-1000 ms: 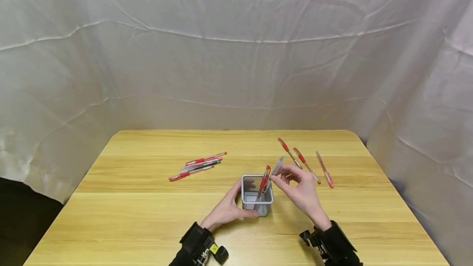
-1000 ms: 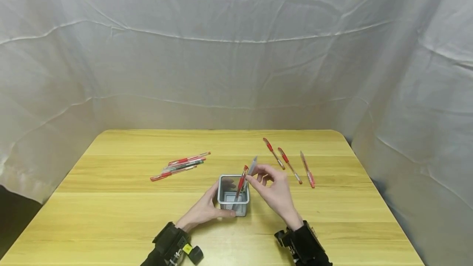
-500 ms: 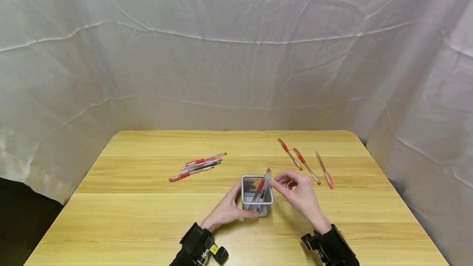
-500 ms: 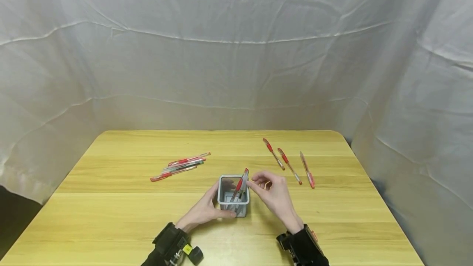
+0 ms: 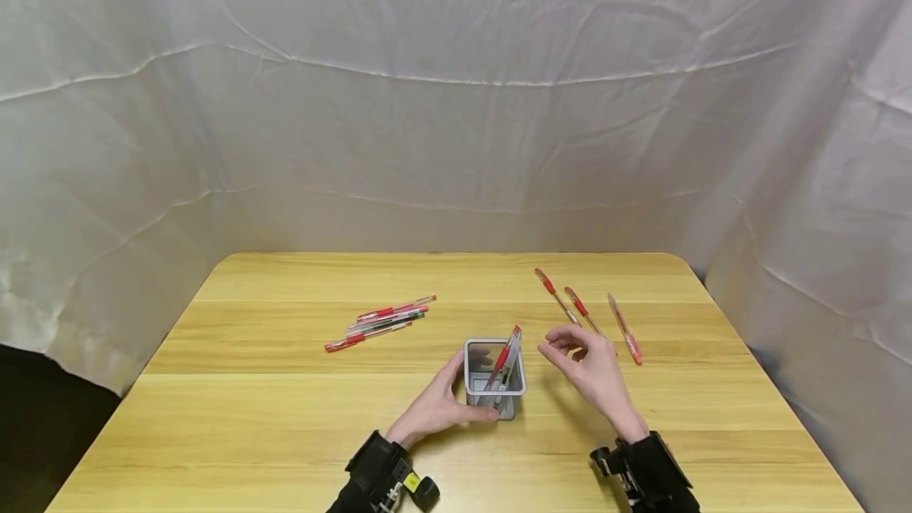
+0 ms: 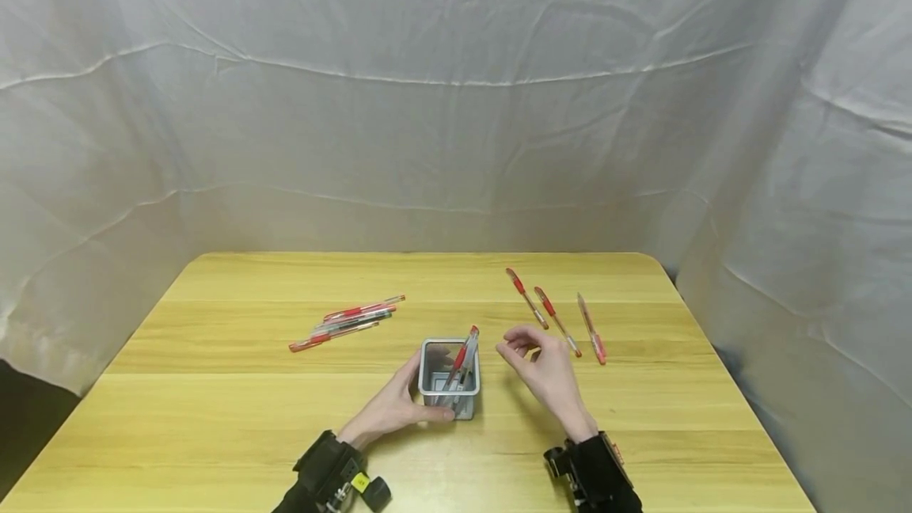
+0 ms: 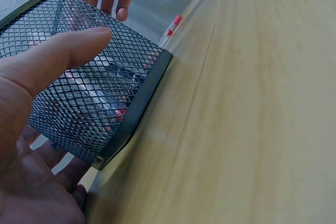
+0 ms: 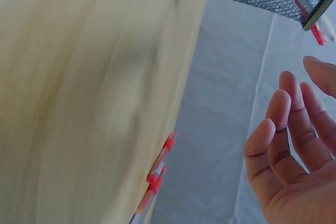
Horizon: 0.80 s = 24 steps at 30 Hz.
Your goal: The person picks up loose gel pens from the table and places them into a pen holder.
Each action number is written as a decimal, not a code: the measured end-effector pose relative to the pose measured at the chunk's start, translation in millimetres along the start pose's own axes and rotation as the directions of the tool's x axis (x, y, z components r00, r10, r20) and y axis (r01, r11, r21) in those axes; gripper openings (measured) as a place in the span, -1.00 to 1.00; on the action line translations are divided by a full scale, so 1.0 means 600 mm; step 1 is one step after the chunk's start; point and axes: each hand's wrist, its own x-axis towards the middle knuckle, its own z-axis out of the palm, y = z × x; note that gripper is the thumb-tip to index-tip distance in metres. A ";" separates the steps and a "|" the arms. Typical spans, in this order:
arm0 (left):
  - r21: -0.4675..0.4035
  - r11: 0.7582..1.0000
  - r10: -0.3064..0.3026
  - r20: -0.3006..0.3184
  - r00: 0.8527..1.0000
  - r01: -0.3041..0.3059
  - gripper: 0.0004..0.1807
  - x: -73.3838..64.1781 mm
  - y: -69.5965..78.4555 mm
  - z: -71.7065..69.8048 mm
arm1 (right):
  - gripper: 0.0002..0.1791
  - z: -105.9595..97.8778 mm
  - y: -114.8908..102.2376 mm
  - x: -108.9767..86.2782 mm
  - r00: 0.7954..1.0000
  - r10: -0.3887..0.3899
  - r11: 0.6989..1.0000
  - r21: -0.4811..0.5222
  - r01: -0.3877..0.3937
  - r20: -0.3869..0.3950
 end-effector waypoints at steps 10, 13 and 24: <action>-0.001 1.000 0.009 0.006 1.000 -0.009 0.09 0.000 0.002 -0.001 | -0.76 0.035 0.147 -0.003 0.999 -0.030 0.998 -0.057 0.033 0.044; 0.001 1.000 0.007 0.008 1.000 -0.007 0.08 0.000 0.002 -0.001 | -0.74 0.033 0.137 0.002 0.999 -0.011 0.999 -0.052 0.013 0.044; 0.003 1.000 -0.003 -0.002 1.000 0.003 0.10 -0.001 0.004 0.000 | -0.78 0.004 0.022 0.044 0.976 0.188 0.981 -0.078 -0.180 0.106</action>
